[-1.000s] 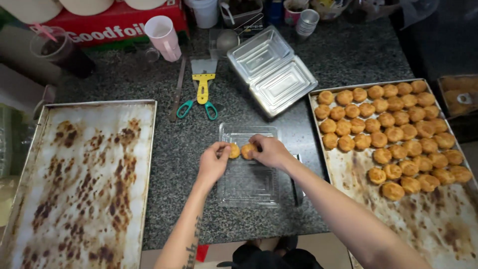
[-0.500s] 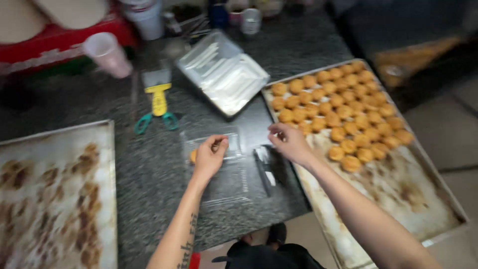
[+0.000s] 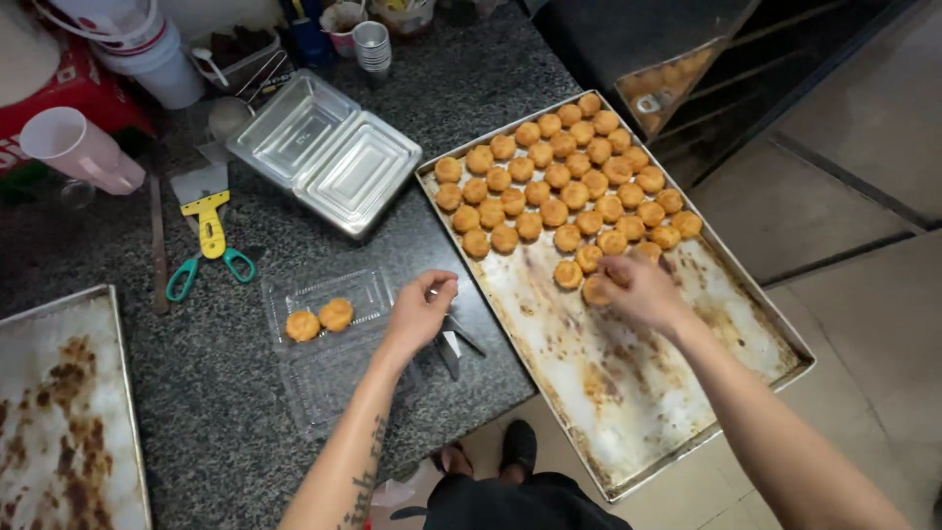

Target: The person transfers cream puffs from a metal tray into a plastic container by hand, closes the container, and places the packaged puffs into a refrigerated display case.

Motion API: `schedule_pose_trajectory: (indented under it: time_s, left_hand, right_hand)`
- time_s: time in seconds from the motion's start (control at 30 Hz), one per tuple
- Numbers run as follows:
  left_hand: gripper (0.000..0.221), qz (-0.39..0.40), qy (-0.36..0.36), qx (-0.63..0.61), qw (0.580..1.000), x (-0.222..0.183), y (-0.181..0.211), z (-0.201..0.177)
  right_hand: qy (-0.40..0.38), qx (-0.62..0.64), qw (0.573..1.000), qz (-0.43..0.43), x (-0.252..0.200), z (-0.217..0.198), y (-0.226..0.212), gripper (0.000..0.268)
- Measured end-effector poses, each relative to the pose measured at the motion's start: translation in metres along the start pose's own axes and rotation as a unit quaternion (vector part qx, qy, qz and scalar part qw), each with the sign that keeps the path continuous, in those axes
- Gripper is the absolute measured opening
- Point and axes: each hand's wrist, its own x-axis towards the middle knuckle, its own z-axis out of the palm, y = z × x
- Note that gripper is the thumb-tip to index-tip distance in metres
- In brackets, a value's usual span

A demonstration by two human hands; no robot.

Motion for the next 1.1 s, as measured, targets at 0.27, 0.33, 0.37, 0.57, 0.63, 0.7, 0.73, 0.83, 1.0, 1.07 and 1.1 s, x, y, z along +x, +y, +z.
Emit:
schedule_pose_trajectory:
  time_s: [0.27,0.33,0.37,0.57,0.63,0.7,0.73,0.83,1.0,1.07,1.1]
  left_hand:
    - [0.028,-0.019,0.007,0.002,1.0,-0.004,0.002,0.002]
    - [0.028,-0.022,0.011,-0.001,1.0,-0.007,0.007,-0.001]
    - [0.028,-0.034,0.01,0.002,0.999,-0.009,0.012,-0.003]
    - [0.03,-0.059,0.01,-0.007,0.998,-0.01,0.01,-0.006]
    - [0.03,-0.056,0.011,-0.011,0.998,-0.009,0.009,-0.006]
    - [0.03,-0.057,0.015,0.006,0.998,-0.007,0.011,-0.008]
    - [0.03,-0.057,0.016,0.007,0.998,-0.007,0.006,-0.01]
    - [0.029,-0.038,0.027,0.006,0.999,-0.005,-0.014,-0.021]
    - [0.029,-0.036,0.057,-0.026,0.997,-0.009,-0.033,-0.048]
    - [0.029,-0.039,0.071,-0.015,0.997,-0.01,-0.034,-0.063]
    - [0.029,-0.042,0.081,-0.004,0.996,-0.012,-0.035,-0.071]
  right_hand:
    - [-0.048,-0.114,0.992,0.01,-0.023,-0.007,-0.044,0.056]
    - [-0.062,-0.134,0.989,0.017,-0.025,-0.012,-0.053,0.057]
    - [-0.062,-0.126,0.99,0.02,-0.026,-0.013,-0.056,0.055]
    - [0.008,-0.086,0.995,-0.042,-0.009,-0.001,-0.059,0.042]
    - [0.022,-0.079,0.993,-0.087,0.002,0.007,-0.058,0.042]
    - [0.003,-0.131,0.987,-0.097,0.01,0.012,-0.068,0.044]
    - [0.002,-0.13,0.987,-0.098,0.011,0.011,-0.072,0.044]
    - [-0.029,-0.153,0.986,-0.057,0.016,0.011,-0.08,0.04]
    - [-0.044,-0.133,0.989,-0.049,0.026,0.013,-0.086,0.044]
    - [-0.043,-0.101,0.993,-0.046,0.034,0.01,-0.104,0.046]
    - [-0.042,-0.068,0.996,-0.039,0.036,0.009,-0.113,0.048]
